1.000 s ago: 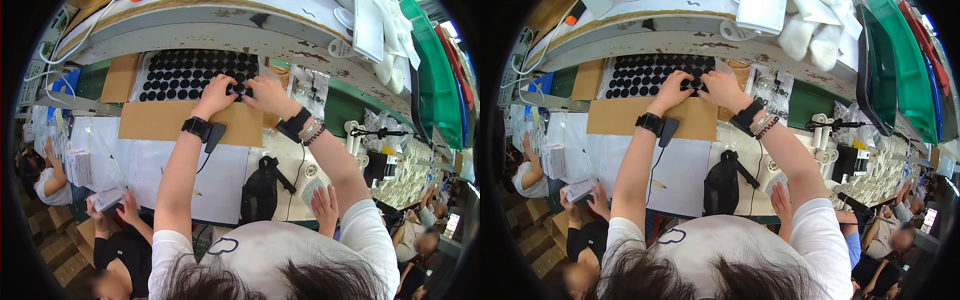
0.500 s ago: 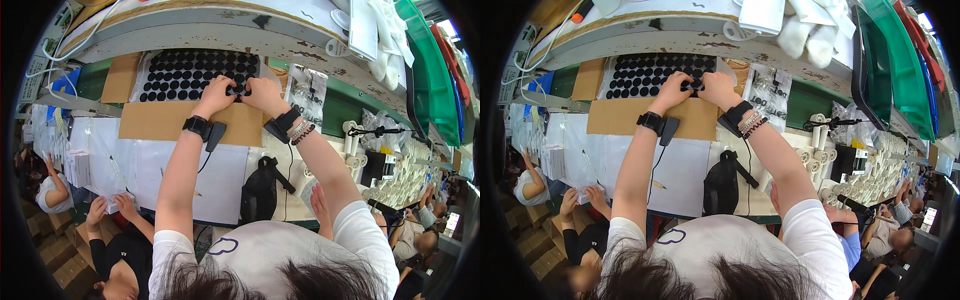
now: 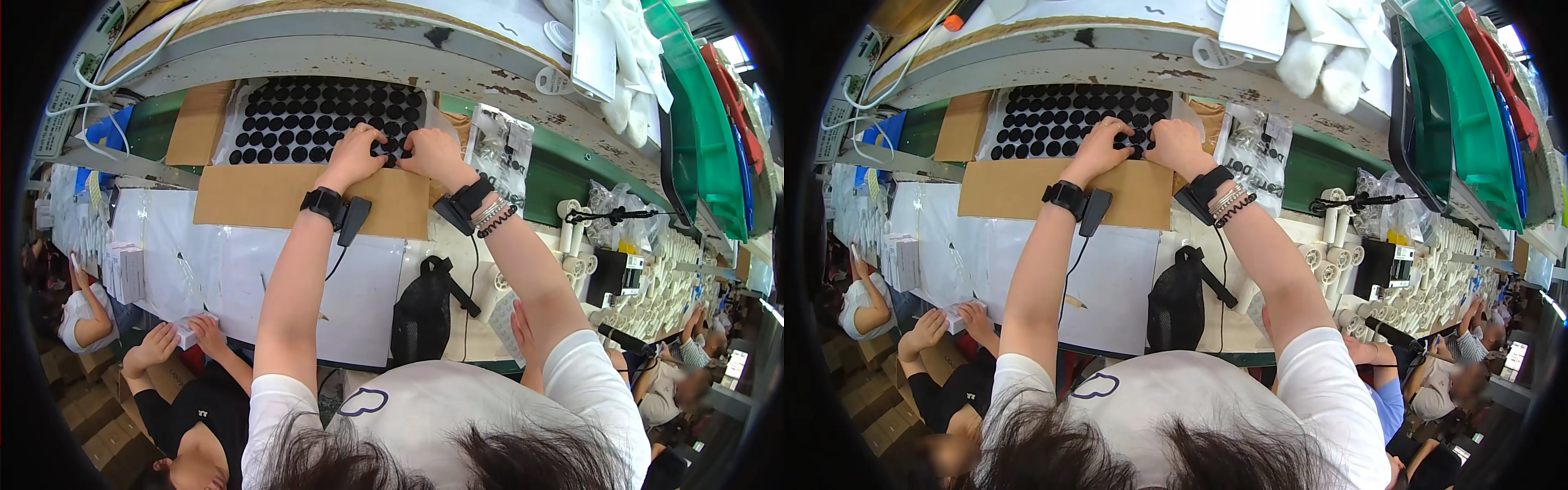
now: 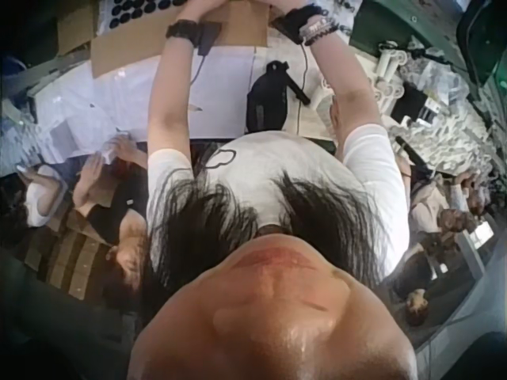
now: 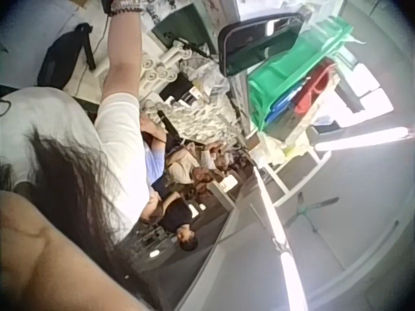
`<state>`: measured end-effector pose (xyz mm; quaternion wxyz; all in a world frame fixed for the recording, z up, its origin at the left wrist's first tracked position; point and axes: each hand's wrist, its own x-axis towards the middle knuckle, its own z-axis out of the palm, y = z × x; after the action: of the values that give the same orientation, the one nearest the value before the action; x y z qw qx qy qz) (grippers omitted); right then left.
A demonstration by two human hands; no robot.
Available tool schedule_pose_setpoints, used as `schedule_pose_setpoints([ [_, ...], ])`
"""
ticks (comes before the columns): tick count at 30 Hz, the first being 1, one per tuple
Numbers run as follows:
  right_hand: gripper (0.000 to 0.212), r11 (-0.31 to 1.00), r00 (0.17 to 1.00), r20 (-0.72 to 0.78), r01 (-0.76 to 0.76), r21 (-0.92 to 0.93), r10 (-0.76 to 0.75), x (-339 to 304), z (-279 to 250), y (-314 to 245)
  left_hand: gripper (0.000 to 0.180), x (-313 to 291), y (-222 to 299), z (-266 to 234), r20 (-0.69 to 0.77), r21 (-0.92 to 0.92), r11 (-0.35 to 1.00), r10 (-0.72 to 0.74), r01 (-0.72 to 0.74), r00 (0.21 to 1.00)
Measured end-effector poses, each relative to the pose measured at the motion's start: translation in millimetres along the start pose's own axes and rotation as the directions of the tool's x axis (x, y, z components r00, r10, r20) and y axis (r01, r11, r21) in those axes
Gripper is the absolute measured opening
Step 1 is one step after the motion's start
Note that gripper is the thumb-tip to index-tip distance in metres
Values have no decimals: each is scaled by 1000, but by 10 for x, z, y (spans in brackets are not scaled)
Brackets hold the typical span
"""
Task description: Assembling small black caps and components onto white plastic housings at a factory workstation.
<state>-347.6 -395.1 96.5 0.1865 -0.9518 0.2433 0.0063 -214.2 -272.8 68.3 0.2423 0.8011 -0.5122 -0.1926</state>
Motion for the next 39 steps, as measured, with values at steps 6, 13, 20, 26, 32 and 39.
schedule_pose_setpoints([
  [6, 30, 996, 998, 59, 9, -89, -4, 53, -14, -12, 30, 4, 13, 2, -1, -7, 1000, 2, -2, 1000],
  [13, 29, 999, 999, 11, 42, -23, -42, 47, 21, 54, 31, 4, 58, -38, 1, 26, 999, -24, 24, 1000],
  [20, 33, 993, 996, -83, 46, 106, -37, 11, 48, 120, 33, 24, 59, -36, 0, 19, 999, -39, 39, 999],
  [26, 33, 961, 987, -156, 23, 274, 20, -80, 53, 107, 34, 23, 72, -45, 14, 11, 998, -60, 59, 998],
  [32, 34, 935, 972, -234, 47, 351, 39, -164, 94, 124, 35, 14, 65, -44, 6, -9, 998, -60, 60, 998],
  [39, 34, 916, 951, -292, 29, 401, 98, -260, 131, 133, 35, 13, 61, -38, 14, -29, 998, -57, 58, 998],
])
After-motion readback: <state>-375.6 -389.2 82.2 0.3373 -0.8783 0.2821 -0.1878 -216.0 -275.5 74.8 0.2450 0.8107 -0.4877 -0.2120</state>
